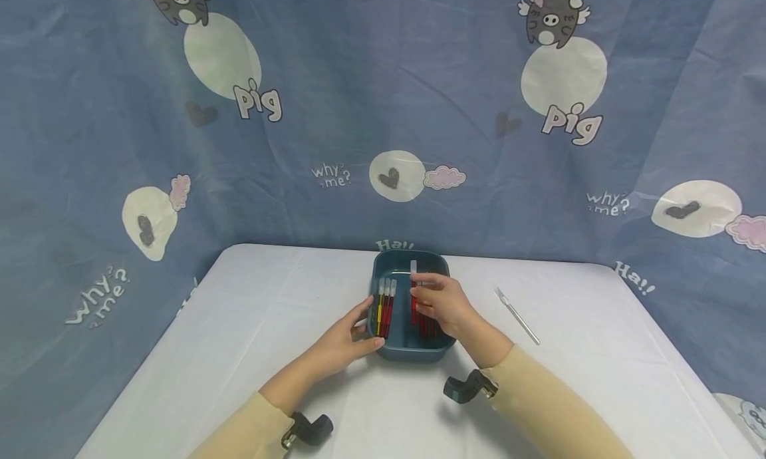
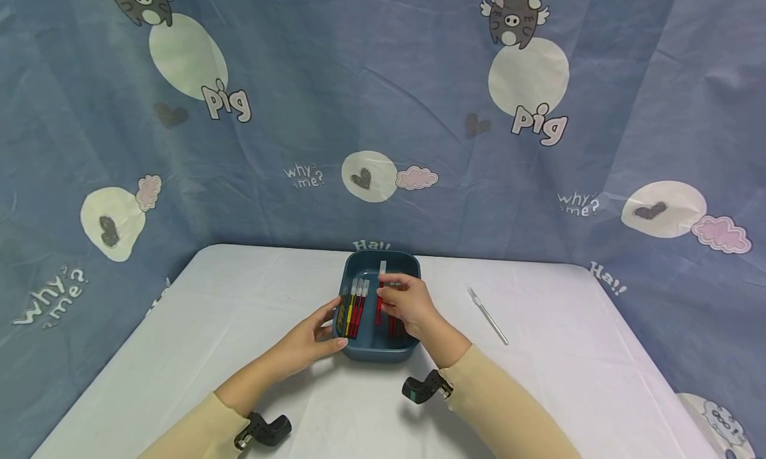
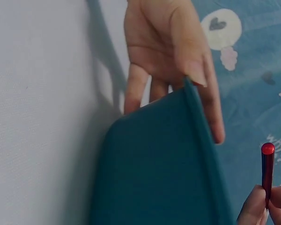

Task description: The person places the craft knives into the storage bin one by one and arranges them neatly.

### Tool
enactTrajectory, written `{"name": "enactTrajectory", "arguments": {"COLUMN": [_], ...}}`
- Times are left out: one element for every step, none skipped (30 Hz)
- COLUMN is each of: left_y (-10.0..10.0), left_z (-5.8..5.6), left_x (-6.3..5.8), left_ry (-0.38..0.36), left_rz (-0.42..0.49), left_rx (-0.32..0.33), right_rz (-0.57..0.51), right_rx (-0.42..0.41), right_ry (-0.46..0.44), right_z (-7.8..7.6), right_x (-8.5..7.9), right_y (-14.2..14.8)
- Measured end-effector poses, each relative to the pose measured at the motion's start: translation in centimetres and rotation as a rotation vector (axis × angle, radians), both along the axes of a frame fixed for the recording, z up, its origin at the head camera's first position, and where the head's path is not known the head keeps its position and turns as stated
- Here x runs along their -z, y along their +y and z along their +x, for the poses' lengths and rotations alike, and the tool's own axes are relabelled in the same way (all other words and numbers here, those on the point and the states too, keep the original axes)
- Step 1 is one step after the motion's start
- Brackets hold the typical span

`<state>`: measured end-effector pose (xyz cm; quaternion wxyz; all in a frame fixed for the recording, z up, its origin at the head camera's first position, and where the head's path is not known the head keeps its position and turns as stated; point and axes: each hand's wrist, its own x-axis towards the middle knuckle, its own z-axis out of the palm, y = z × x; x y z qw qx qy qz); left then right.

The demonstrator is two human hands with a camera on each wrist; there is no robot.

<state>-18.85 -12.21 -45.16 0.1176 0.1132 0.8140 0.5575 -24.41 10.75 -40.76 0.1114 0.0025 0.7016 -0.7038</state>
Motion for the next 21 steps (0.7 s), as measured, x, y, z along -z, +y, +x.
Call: {"name": "enactTrajectory", "arguments": {"left_y": [0.0,0.0,-0.1,-0.1,-0.1,-0.1,-0.1,0.0,0.0,0.0,0.0,0.0,-0.1,-0.1,-0.1,-0.1,-0.1,-0.2,-0.2,-0.2,-0.2], "left_z": [0.0,0.0,0.0,0.0,0.0,0.0,0.0,0.0,0.0,0.0,0.0,0.0,0.0,-0.1,-0.1,-0.1,-0.1,-0.1,-0.2,-0.2,-0.2], "left_x": [0.0,0.0,0.1,0.1,0.1,0.1,0.1,0.1,0.1,0.2,0.2,0.2,0.2,0.2,0.2,0.3,0.3,0.3,0.4,0.4,0.5], "left_ry": [-0.001,-0.001,-0.001,-0.002,-0.004,-0.004,-0.006,-0.007,-0.007,-0.008,-0.007,-0.007,-0.007,-0.006,-0.003,0.001,0.004,0.008,0.013,0.016,0.019], "left_rz": [-0.001,-0.002,0.0,0.001,0.003,0.004,0.006,0.007,0.008,0.008,0.007,0.006,0.005,0.003,0.001,-0.003,-0.003,-0.005,-0.002,0.002,0.006], "left_rx": [0.0,0.001,0.002,0.004,0.005,0.006,0.007,0.009,0.009,0.008,0.008,0.007,0.007,0.007,0.009,0.012,0.016,0.021,0.026,0.031,0.036], "right_rz": [-0.003,-0.001,0.001,0.0,-0.002,-0.002,-0.003,-0.003,-0.002,-0.001,0.003,0.009,0.017,0.026,0.035,0.043,0.049,0.055,0.059,0.063,0.064], "right_rx": [0.004,0.006,0.008,0.01,0.01,0.01,0.012,0.012,0.014,0.016,0.019,0.021,0.024,0.024,0.025,0.024,0.023,0.022,0.021,0.019,0.02], "right_ry": [-0.006,-0.012,-0.019,-0.026,-0.035,-0.044,-0.052,-0.058,-0.066,-0.072,-0.077,-0.081,-0.084,-0.087,-0.09,-0.094,-0.099,-0.105,-0.112,-0.115,-0.124], "right_z": [-0.1,-0.2,-0.3,-0.4,-0.5,-0.6,-0.6,-0.7,-0.8,-0.9,-0.9,-1.0,-1.1,-1.2,-1.3,-1.4,-1.5,-1.6,-1.7,-1.7,-1.8], "right_x": [0.2,0.3,0.5,0.7,0.8,1.0,1.1,1.2,1.3,1.4,1.5,1.6,1.7,1.8,1.8,1.9,2.0,2.0,2.1,2.1,2.1], "right_y": [-0.2,-0.4,-0.6,-0.8,-1.0,-1.1,-1.2,-1.4,-1.5,-1.5,-1.6,-1.7,-1.8,-1.8,-1.9,-1.9,-2.0,-2.0,-2.0,-2.1,-2.1]}}
